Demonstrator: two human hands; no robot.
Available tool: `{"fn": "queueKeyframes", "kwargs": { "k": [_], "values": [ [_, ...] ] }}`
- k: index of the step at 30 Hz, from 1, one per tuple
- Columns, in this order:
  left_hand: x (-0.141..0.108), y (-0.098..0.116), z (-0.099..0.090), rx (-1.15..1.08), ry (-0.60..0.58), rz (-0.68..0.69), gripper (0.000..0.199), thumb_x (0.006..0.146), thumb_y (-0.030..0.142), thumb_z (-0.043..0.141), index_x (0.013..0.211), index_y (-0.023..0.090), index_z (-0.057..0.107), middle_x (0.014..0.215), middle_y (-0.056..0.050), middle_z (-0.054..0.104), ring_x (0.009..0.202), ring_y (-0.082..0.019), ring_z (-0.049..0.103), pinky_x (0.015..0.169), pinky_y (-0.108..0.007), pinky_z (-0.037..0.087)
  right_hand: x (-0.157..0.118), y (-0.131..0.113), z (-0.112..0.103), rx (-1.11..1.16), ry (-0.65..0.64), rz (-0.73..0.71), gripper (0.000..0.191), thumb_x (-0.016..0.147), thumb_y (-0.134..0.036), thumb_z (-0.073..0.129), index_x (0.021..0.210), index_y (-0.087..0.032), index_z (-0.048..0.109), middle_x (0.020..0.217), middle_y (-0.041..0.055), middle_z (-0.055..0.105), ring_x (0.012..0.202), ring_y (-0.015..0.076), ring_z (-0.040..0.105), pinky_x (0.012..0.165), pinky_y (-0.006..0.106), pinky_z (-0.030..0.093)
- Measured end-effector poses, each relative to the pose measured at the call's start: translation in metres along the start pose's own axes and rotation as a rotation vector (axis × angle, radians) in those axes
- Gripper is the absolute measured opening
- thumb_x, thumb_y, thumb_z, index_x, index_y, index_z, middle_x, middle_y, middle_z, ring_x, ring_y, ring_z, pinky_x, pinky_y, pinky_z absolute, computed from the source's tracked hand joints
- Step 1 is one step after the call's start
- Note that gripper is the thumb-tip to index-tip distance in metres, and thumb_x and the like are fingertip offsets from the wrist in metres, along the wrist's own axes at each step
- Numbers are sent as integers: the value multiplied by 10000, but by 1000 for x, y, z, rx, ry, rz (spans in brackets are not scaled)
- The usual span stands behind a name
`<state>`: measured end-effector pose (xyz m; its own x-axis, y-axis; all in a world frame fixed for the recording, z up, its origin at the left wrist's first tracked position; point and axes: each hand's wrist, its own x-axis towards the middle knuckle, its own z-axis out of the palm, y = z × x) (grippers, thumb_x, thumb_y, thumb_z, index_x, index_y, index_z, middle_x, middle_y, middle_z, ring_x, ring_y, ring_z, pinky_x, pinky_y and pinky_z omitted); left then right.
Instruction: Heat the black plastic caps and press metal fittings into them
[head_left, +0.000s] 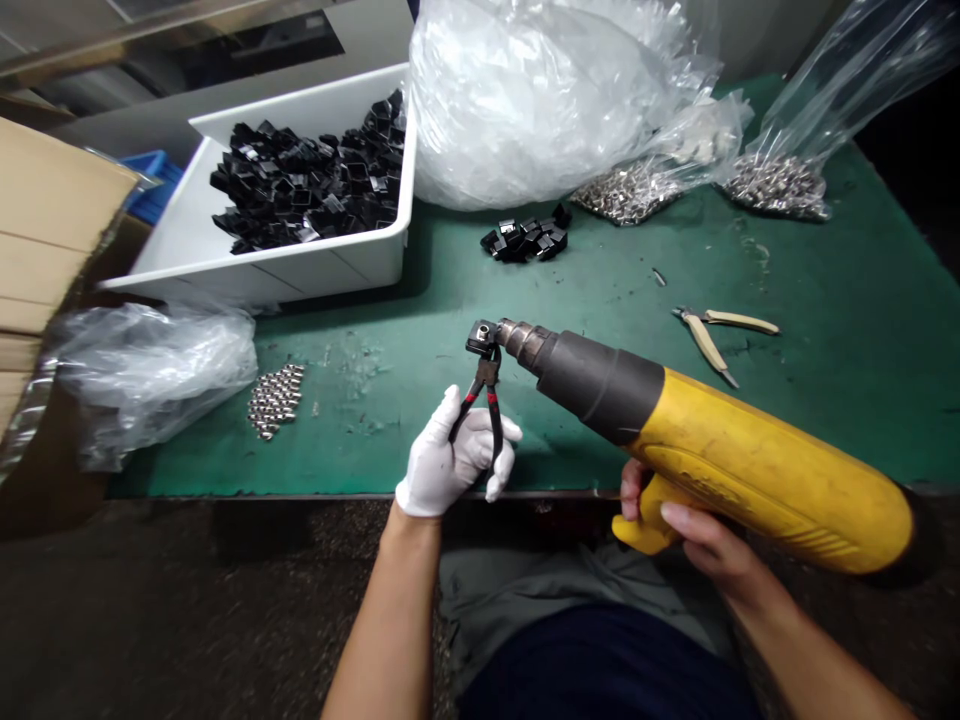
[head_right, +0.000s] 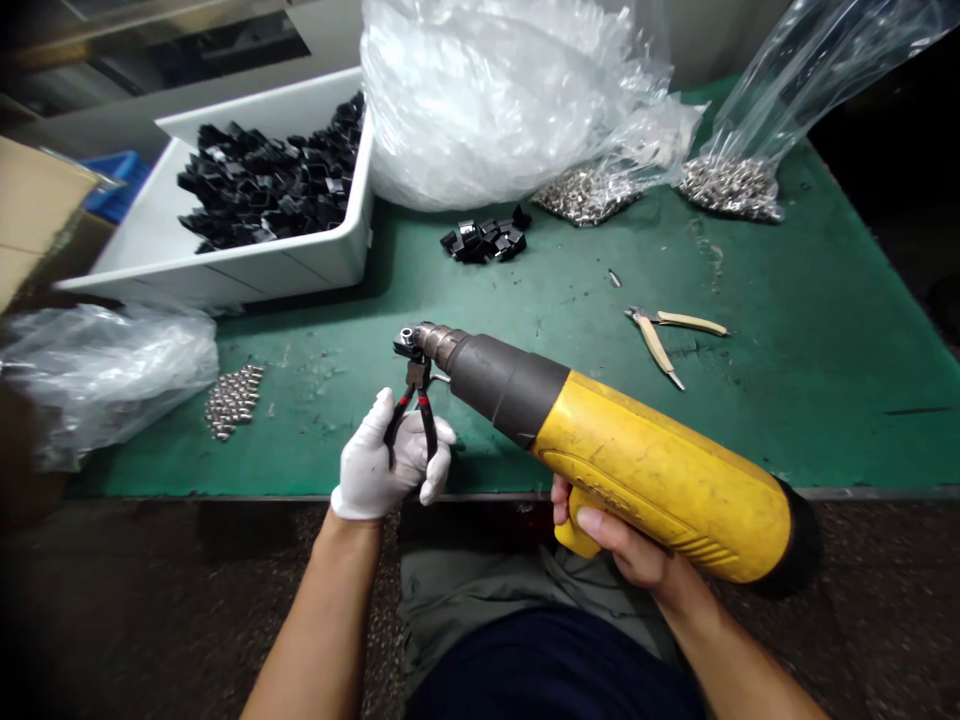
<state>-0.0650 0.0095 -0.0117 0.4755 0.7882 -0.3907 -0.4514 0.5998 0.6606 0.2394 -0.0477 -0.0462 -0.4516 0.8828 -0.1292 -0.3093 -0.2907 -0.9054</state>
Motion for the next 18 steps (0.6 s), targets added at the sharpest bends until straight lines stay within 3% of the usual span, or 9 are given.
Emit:
{"fn": "queueKeyframes", "kwargs": {
  "k": [10, 18],
  "values": [
    [1, 0, -1, -3, -8, 0, 832, 976, 708, 247, 1001, 27, 724, 581, -132, 669, 441, -219, 623, 426, -283, 464, 1, 1, -1, 7, 0, -34, 307, 942, -429, 572, 1182, -255, 648, 978, 56, 632, 826, 208, 581, 745, 325, 518],
    [2, 0, -1, 0, -39, 10, 810, 982, 699, 249, 1021, 41, 720, 598, -125, 669, 470, -217, 630, 459, -283, 461, -7, -27, -25, 94, 123, 0, 356, 879, -386, 609, 1204, -246, 641, 970, 60, 629, 747, 207, 616, 631, 331, 534]
  ]
}}
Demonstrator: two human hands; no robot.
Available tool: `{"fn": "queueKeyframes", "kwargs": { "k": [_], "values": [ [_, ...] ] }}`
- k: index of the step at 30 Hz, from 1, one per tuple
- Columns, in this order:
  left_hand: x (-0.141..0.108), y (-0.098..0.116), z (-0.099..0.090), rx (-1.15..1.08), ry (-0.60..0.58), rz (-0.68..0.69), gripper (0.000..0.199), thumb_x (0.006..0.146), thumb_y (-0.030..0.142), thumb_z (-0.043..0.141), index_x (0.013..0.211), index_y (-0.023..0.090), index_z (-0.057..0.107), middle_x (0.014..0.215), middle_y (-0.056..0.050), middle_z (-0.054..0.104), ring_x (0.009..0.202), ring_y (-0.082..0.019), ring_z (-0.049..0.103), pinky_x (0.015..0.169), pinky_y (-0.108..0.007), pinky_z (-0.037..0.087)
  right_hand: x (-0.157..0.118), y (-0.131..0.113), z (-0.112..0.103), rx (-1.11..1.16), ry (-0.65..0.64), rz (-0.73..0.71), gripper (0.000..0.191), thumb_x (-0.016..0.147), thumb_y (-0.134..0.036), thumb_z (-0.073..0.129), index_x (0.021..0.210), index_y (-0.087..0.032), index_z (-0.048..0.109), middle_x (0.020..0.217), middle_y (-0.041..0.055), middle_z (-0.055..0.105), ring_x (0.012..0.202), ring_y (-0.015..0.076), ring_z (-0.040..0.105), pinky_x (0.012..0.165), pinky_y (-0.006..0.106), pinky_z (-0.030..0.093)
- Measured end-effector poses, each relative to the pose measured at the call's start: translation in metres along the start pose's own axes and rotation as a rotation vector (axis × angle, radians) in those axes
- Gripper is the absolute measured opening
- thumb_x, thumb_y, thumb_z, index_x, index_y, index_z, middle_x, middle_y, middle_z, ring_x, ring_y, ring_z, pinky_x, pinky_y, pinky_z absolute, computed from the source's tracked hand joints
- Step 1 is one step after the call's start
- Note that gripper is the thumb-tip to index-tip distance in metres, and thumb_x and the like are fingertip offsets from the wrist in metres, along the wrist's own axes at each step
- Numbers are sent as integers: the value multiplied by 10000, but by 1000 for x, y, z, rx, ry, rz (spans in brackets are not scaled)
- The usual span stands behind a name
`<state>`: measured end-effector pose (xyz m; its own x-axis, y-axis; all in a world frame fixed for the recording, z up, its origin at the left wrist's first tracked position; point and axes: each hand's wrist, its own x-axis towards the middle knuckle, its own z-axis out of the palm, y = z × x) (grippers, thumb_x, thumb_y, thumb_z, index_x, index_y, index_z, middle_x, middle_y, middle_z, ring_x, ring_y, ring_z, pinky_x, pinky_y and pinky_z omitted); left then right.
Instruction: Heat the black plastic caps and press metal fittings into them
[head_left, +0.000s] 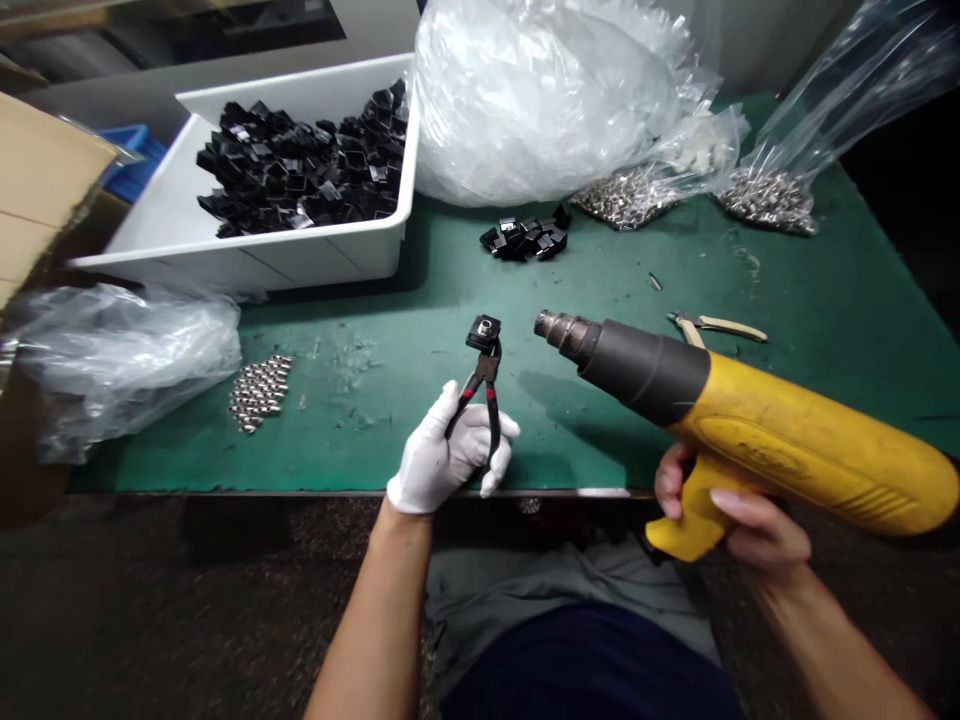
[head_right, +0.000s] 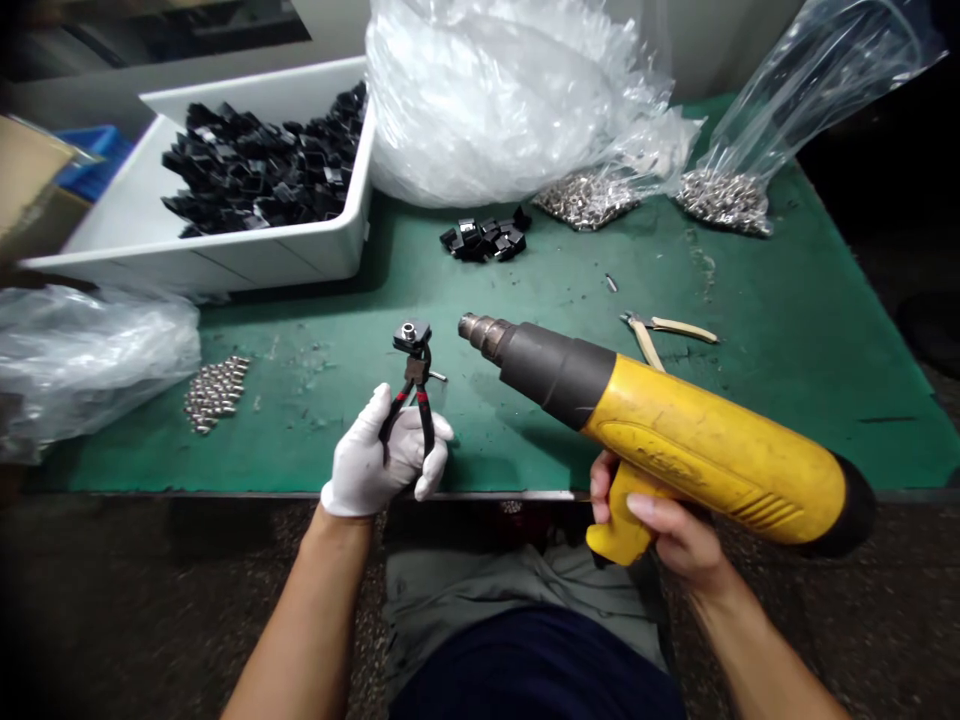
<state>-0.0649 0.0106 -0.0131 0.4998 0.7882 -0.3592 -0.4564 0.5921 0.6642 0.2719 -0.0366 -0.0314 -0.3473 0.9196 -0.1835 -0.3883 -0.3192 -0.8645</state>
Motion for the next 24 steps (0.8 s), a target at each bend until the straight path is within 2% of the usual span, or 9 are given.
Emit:
{"fn": "queueKeyframes", "kwargs": {
  "k": [5, 8, 14, 24],
  "values": [
    [1, 1, 2, 52, 12, -21, 810, 988, 689, 243, 1035, 33, 715, 604, -126, 665, 481, -215, 626, 473, -283, 451, 9, -14, -16, 14, -58, 21, 339, 843, -390, 640, 1103, -175, 670, 908, 87, 634, 681, 217, 619, 573, 346, 525],
    [1, 1, 4, 94, 21, -36, 808, 993, 684, 237, 1046, 33, 714, 612, -121, 666, 490, -208, 625, 485, -281, 450, 15, -14, -19, 1, -85, 19, 389, 838, -384, 652, 1166, -174, 657, 898, 89, 647, 663, 219, 625, 559, 348, 526],
    [3, 3, 7, 142, 36, -48, 798, 1000, 673, 223, 1031, 46, 716, 608, -110, 661, 479, -201, 612, 473, -277, 440, 18, -14, -19, -9, -83, 13, 407, 852, -375, 651, 1219, -199, 647, 898, 90, 659, 650, 220, 636, 544, 348, 528],
    [4, 3, 9, 158, 49, -46, 798, 999, 675, 230, 1031, 50, 726, 594, -101, 653, 474, -197, 609, 477, -276, 434, 20, -17, -16, 6, -55, -8, 359, 837, -387, 656, 1147, -207, 675, 879, 87, 654, 627, 215, 624, 535, 356, 514]
  ]
}}
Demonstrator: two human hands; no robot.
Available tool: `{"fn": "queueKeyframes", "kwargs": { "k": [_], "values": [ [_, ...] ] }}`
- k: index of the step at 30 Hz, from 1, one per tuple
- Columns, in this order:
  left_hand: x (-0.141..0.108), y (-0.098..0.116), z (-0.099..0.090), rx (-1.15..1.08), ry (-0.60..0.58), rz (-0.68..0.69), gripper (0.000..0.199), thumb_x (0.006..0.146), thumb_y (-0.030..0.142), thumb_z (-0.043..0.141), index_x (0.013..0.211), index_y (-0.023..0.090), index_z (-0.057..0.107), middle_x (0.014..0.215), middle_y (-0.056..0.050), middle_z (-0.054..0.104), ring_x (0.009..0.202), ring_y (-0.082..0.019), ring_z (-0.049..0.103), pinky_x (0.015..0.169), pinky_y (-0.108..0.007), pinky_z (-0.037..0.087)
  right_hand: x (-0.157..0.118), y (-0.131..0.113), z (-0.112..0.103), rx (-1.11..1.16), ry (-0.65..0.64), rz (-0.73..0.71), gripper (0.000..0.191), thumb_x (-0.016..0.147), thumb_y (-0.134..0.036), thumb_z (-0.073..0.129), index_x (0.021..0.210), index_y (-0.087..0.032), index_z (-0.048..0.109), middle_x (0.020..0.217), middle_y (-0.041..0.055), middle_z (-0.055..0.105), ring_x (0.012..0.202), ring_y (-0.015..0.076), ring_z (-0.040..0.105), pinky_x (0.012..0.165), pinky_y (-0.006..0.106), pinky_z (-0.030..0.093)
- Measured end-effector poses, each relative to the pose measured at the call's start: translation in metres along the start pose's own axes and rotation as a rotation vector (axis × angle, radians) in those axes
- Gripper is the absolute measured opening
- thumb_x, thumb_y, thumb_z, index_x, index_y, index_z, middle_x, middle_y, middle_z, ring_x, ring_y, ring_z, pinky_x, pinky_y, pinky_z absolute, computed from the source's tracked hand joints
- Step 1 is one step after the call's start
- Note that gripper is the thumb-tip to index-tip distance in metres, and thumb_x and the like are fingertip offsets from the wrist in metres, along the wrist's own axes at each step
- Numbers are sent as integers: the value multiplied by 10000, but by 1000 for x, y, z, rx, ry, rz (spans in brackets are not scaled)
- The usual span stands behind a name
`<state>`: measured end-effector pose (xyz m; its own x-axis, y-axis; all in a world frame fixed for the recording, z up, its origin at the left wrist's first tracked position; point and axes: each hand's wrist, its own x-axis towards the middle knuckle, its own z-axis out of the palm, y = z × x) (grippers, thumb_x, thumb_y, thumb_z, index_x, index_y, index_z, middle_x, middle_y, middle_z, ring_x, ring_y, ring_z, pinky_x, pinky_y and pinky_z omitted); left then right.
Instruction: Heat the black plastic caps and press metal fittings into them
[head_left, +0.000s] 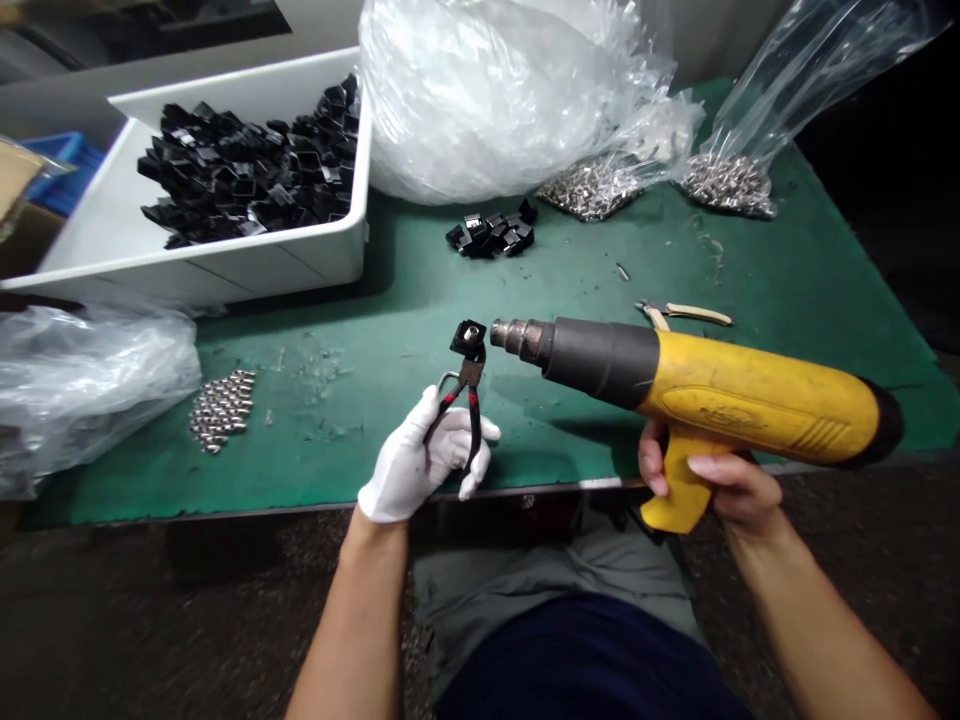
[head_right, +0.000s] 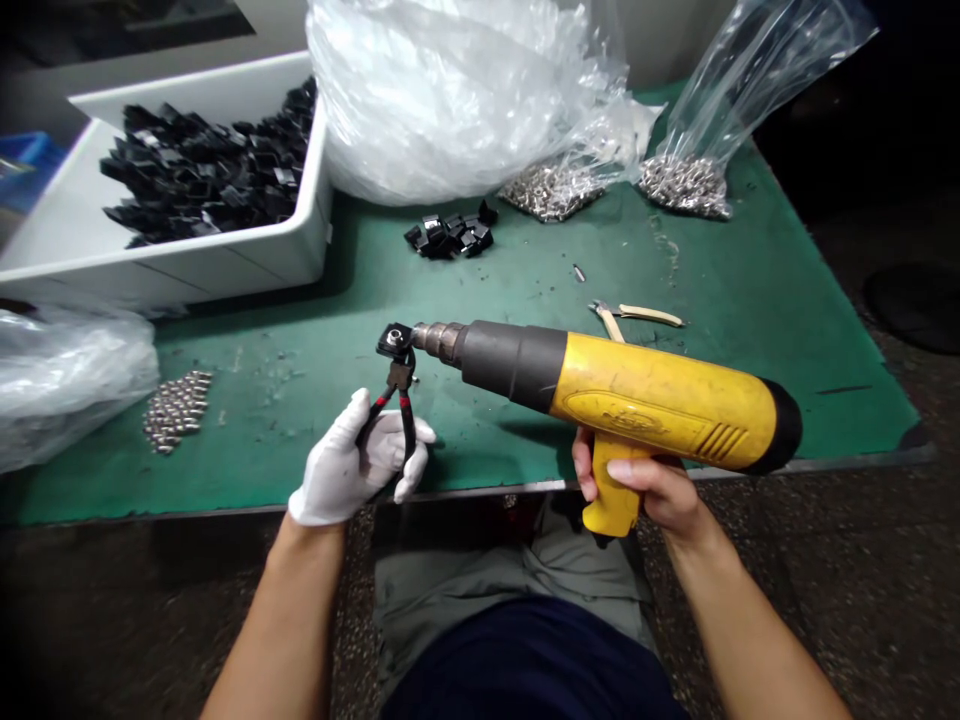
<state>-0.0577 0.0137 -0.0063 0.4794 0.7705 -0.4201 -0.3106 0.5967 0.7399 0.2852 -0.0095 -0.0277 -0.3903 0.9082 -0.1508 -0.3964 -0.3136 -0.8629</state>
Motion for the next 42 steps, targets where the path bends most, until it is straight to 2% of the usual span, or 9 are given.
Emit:
{"fn": "queueKeyframes", "kwargs": {
  "k": [8, 13, 18, 25, 42],
  "values": [
    [0, 0, 0, -4, 9, -9, 801, 987, 692, 252, 1022, 48, 727, 594, -104, 652, 472, -196, 608, 475, -278, 436, 0, 0, -1, 9, -27, -9, 402, 845, -364, 648, 1213, -204, 656, 881, 86, 668, 620, 216, 630, 532, 351, 517],
    [0, 0, 0, -5, 18, -11, 799, 981, 702, 268, 1017, 46, 721, 601, -108, 659, 474, -198, 607, 467, -282, 441, 1, -3, 2, -1, -17, 7, 344, 836, -368, 650, 1136, -204, 684, 872, 85, 662, 616, 216, 627, 528, 350, 513],
    [0, 0, 1, -8, 13, -11, 796, 982, 704, 268, 1014, 50, 721, 608, -109, 663, 475, -195, 609, 463, -278, 442, 1, -3, 1, -4, 20, 29, 369, 804, -414, 696, 1115, -215, 685, 844, 83, 657, 593, 225, 617, 510, 364, 514],
    [0, 1, 2, 4, 11, -12, 798, 982, 703, 270, 1018, 43, 718, 595, -109, 660, 469, -193, 604, 466, -274, 441, 2, -1, 1, 17, 4, -2, 385, 807, -395, 683, 1121, -173, 667, 842, 95, 654, 592, 223, 617, 506, 358, 504],
    [1, 1, 0, -7, 6, -30, 804, 981, 696, 281, 1013, 19, 714, 592, -129, 665, 461, -207, 605, 455, -291, 436, 1, -2, 2, 22, 10, -7, 361, 817, -363, 661, 1133, -189, 669, 847, 94, 654, 589, 224, 616, 517, 362, 490]
  ]
}}
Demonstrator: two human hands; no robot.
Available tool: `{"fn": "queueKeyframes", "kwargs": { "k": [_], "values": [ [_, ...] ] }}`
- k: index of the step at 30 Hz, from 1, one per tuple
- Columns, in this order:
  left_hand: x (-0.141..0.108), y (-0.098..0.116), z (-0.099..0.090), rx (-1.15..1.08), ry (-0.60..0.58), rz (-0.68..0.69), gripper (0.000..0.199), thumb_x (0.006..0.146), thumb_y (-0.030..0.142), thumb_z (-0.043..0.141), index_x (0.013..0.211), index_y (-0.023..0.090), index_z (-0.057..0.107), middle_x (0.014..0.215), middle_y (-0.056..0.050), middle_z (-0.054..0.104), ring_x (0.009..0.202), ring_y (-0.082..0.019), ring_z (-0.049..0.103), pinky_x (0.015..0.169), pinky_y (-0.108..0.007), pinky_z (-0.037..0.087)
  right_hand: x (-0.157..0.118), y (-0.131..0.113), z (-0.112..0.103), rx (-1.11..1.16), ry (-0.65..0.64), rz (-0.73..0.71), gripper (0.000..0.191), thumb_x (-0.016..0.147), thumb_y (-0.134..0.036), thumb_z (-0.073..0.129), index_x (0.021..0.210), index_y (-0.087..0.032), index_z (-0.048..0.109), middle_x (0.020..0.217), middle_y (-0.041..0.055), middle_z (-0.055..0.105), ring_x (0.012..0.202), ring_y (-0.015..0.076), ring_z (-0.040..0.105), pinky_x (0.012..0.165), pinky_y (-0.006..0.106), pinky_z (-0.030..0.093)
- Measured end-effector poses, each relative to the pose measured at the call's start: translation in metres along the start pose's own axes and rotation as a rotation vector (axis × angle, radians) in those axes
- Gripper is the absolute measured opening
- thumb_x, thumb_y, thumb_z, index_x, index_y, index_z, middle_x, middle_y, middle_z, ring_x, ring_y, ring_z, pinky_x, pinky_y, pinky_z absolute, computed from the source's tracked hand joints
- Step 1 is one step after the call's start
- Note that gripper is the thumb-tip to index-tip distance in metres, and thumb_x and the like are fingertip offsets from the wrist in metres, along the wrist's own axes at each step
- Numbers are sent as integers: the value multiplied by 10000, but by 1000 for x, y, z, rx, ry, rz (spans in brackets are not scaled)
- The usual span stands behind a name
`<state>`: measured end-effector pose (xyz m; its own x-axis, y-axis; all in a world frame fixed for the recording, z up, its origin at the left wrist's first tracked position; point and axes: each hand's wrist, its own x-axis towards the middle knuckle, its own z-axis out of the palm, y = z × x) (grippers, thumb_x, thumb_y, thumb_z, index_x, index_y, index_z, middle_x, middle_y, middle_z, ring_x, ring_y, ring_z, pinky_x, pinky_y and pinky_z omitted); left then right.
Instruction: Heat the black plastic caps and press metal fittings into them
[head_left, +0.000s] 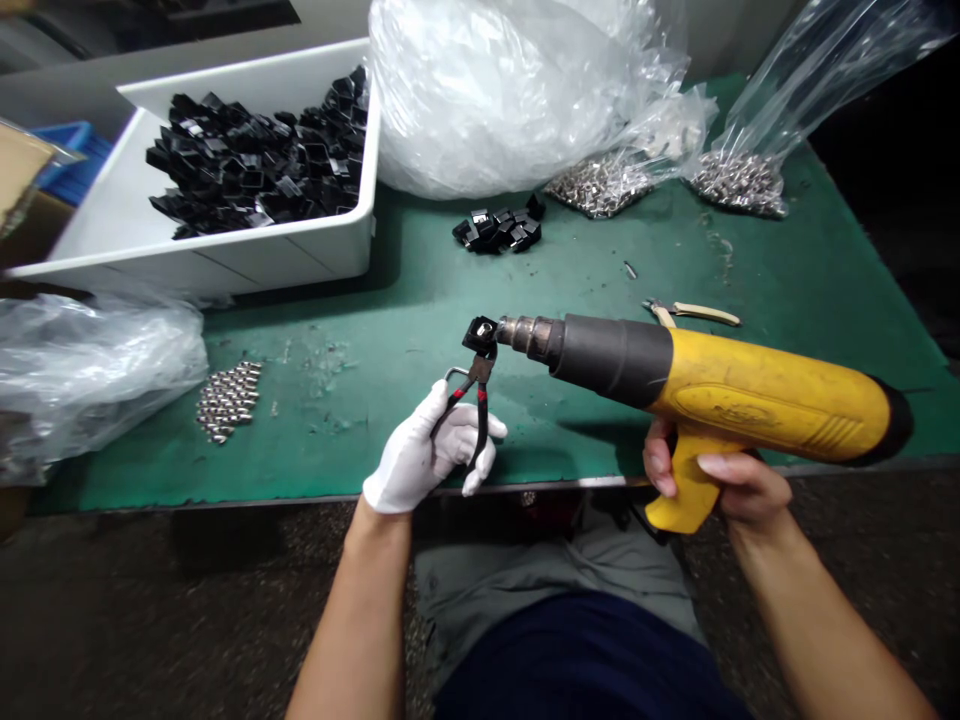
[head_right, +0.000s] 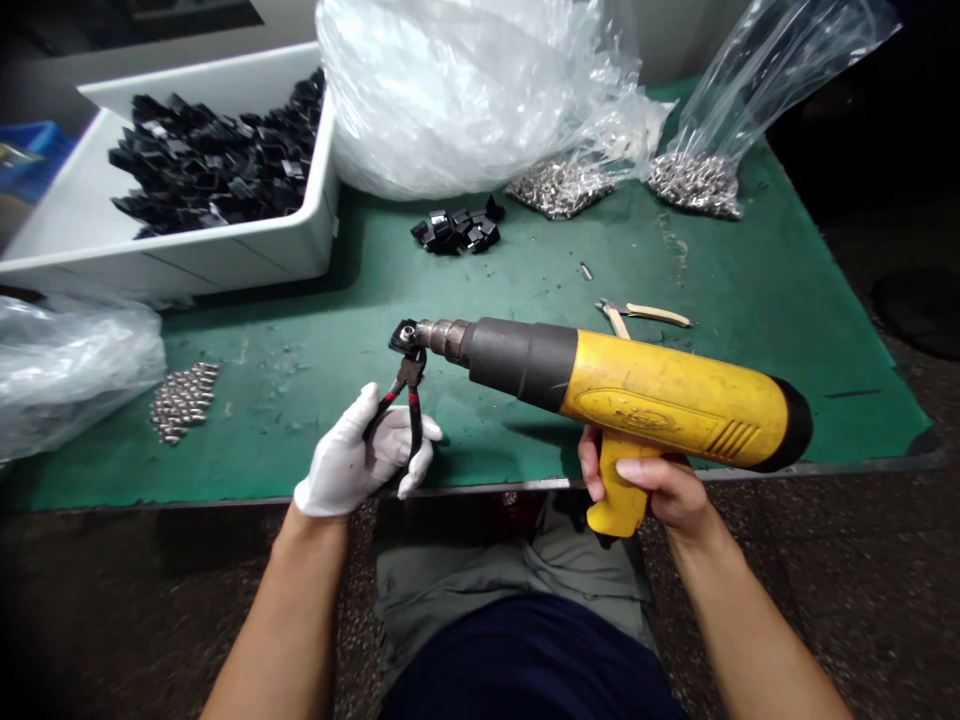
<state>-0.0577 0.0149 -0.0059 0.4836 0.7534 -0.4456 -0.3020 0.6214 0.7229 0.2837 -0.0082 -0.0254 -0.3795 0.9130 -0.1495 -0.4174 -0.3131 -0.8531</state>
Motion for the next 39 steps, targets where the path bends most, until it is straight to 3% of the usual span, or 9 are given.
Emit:
{"fn": "queueKeyframes", "kwargs": {
  "k": [28, 31, 35, 37, 39],
  "values": [
    [1, -1, 2, -12, 10, 30, 794, 985, 694, 263, 1064, 42, 709, 632, -119, 667, 486, -199, 604, 506, -299, 455, -2, 3, -3, 30, 8, 12, 375, 795, -399, 676, 1106, -189, 659, 852, 89, 646, 595, 224, 602, 525, 367, 471],
    [1, -5, 11, -31, 93, 144, 736, 992, 679, 284, 1169, 79, 670, 700, -91, 656, 574, -195, 614, 593, -313, 493, -3, 7, -5, 84, 0, -7, 370, 800, -400, 654, 1099, -182, 658, 856, 81, 639, 601, 215, 600, 532, 352, 462],
    [0, -16, 27, -32, 326, 333, 522, 997, 609, 409, 1201, 173, 610, 804, -33, 582, 689, -166, 568, 617, -283, 490, -5, 11, -5, 209, -10, -61, 378, 795, -401, 631, 1102, -182, 653, 847, 70, 635, 590, 193, 591, 551, 333, 444],
    [-3, -23, 29, 42, 463, 432, 440, 989, 580, 464, 1198, 212, 580, 818, -6, 520, 673, -141, 505, 583, -260, 456, -8, 13, -3, 268, -18, -73, 371, 802, -391, 618, 1106, -181, 649, 843, 69, 632, 592, 184, 587, 562, 327, 445],
    [-7, -30, 26, 178, 555, 431, 412, 968, 565, 527, 1234, 250, 532, 880, 1, 500, 687, -128, 473, 615, -254, 449, -11, 14, 1, 315, -33, -80, 368, 812, -382, 609, 1115, -176, 647, 836, 71, 631, 593, 179, 583, 566, 321, 445]
  ]
}}
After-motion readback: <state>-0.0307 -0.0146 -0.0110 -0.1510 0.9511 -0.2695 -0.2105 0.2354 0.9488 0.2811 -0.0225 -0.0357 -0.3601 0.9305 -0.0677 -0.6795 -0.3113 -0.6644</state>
